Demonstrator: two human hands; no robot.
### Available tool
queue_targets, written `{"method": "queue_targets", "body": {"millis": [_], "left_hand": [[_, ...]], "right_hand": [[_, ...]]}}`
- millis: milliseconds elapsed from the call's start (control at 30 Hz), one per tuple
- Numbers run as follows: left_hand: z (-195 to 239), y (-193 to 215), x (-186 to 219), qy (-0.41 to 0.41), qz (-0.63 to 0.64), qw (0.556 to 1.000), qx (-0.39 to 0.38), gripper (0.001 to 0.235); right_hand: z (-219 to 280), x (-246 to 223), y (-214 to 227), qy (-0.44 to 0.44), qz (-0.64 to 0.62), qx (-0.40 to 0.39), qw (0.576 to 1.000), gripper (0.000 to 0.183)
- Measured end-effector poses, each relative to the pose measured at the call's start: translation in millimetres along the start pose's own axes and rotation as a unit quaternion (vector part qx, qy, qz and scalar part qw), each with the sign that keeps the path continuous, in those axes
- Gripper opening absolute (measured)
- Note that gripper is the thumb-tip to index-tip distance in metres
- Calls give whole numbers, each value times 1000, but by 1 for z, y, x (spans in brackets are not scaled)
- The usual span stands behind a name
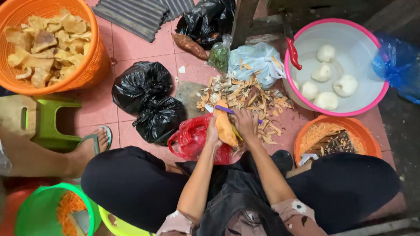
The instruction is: The person peels a sweet potato with a handheld peeler and then grates it into a bowl using a box-style grater.
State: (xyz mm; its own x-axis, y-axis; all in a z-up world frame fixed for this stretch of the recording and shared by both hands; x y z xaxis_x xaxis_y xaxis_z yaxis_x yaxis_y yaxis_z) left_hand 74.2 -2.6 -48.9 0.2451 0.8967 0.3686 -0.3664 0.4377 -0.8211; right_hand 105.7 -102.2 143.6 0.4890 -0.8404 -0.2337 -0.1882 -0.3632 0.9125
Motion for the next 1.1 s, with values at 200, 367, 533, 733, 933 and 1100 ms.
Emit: {"method": "queue_targets", "body": {"millis": [200,367,533,733,933,1100], "left_hand": [[-9,11,2,-17,7,998,57,57],[2,6,8,-32,16,996,78,58],[0,-8,27,-61,27,993,95,55],[26,-17,23,-37,27,992,118,50],[33,-44,32,-26,55,998,36,60],[45,-78,59,-6,87,994,-59,60]], "right_hand": [[1,-3,-27,-38,12,-9,999,28],[1,-17,-28,-57,23,-30,998,27],[-10,-17,-37,-67,42,-22,997,22],[-54,36,-25,-222,-60,-58,971,28],[-56,53,65,-158,-231,66,958,29],[32,84,1,-296,-90,-233,922,33]]}}
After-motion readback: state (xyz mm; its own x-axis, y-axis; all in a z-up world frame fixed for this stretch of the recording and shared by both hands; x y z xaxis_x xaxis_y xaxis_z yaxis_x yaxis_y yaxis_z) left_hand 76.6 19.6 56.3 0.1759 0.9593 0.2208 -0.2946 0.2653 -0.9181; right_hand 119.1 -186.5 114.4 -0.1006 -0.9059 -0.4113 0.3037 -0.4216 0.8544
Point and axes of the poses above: each hand's wrist, its own z-axis away from the middle knuckle, its own y-axis out of the back of the hand, x = y × z, the point moved 9 cm from there along -z, towards the middle knuckle, and after that the axes turned 6 degrees about -x, right-handed, at the moved point
